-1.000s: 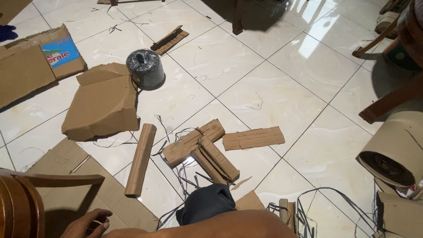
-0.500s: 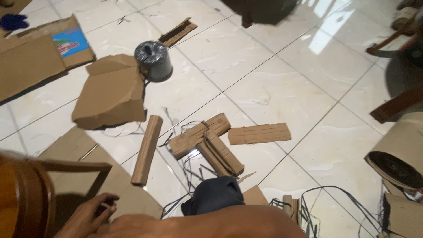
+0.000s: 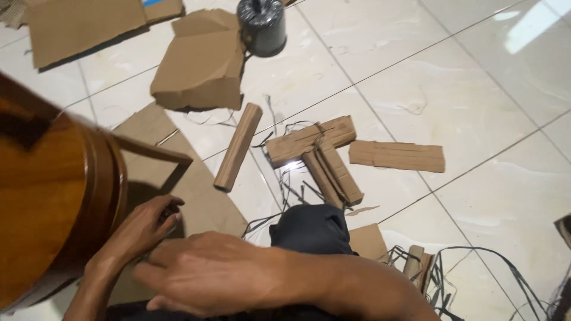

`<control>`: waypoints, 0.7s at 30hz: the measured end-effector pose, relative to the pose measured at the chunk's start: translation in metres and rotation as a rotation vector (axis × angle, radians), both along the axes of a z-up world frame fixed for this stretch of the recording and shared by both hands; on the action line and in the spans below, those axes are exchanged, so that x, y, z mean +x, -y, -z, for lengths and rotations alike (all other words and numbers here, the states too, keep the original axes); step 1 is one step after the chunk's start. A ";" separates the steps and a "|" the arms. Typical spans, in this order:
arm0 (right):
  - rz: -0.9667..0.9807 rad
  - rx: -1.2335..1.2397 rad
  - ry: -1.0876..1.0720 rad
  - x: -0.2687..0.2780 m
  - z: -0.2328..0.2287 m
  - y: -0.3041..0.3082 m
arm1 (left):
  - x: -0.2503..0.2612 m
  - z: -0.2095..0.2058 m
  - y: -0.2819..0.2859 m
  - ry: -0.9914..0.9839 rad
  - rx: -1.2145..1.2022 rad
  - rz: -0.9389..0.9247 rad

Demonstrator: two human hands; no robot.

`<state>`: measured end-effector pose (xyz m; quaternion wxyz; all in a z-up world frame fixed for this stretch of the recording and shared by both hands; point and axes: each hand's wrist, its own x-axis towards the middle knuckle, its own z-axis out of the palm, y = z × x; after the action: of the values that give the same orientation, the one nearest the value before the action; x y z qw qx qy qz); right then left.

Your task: Wrapping a wooden table leg with cardboard and securing it with wire ties using pliers

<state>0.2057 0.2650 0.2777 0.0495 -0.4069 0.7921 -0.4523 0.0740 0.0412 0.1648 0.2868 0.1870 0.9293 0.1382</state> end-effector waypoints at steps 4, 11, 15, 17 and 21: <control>0.099 -0.208 0.453 0.000 -0.005 -0.040 | 0.013 0.025 0.038 -0.145 0.080 0.068; 1.296 -0.343 0.649 -0.026 0.280 -0.136 | 0.057 0.012 0.080 0.167 -0.117 -0.250; 1.407 -0.235 0.537 0.020 0.413 -0.163 | 0.069 0.014 0.106 0.162 -0.190 -0.310; 1.410 -0.103 0.517 0.016 0.422 -0.171 | 0.071 0.014 0.112 0.181 -0.182 -0.360; 1.520 0.056 0.453 -0.051 0.373 -0.191 | 0.065 0.017 0.111 0.230 -0.237 -0.336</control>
<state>0.1550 0.4563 -0.0953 -0.1027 0.3489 0.8345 -0.4139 0.1390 -0.0694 0.1474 0.3838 -0.0221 0.9183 0.0943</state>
